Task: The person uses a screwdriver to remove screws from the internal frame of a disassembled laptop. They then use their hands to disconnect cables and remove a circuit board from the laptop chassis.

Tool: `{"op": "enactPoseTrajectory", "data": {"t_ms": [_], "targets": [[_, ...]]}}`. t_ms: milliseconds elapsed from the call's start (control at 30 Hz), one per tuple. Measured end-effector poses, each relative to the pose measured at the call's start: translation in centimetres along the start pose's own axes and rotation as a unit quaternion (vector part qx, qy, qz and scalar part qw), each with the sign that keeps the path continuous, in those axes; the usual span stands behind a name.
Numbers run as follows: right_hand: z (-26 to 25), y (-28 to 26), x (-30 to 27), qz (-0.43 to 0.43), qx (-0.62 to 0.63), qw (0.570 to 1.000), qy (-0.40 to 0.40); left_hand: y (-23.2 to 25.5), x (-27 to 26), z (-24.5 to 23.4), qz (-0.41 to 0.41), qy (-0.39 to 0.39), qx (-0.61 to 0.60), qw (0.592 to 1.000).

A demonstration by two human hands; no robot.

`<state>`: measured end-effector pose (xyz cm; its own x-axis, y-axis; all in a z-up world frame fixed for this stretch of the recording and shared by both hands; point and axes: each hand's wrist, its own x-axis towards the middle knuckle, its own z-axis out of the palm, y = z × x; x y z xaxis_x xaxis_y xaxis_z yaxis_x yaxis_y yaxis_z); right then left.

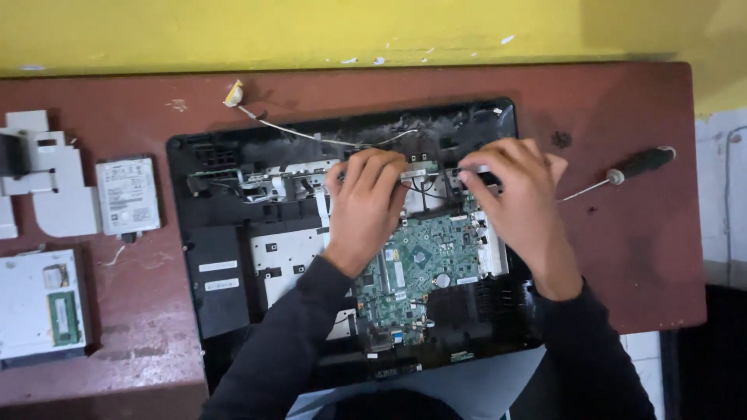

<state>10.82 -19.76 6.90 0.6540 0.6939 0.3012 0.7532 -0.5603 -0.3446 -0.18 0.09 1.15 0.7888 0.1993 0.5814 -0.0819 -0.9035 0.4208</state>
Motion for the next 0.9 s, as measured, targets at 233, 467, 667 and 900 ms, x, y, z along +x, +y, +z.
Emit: {"op": "enactPoseTrajectory", "data": {"t_ms": [233, 467, 667, 900], "targets": [[2.0, -1.0, -0.3, 0.018, 0.016, 1.0, 0.007, -0.2, 0.2, -0.1, -0.015, -0.002, -0.03, 0.999], [1.0, -0.8, -0.6, 0.079, 0.187, 0.979, 0.009, 0.0, 0.3, -0.3, -0.012, -0.002, -0.033, 0.999], [1.1, 0.1, -0.5, 0.146, 0.36, 0.921, -0.024, -0.1, 0.0, 0.0, -0.026, -0.003, -0.024, 0.999], [-3.7, -3.3, 0.9, 0.052, 0.442, 0.894, -0.057, 0.1, 0.0, -0.2, -0.048, -0.008, -0.036, 0.998]]}}
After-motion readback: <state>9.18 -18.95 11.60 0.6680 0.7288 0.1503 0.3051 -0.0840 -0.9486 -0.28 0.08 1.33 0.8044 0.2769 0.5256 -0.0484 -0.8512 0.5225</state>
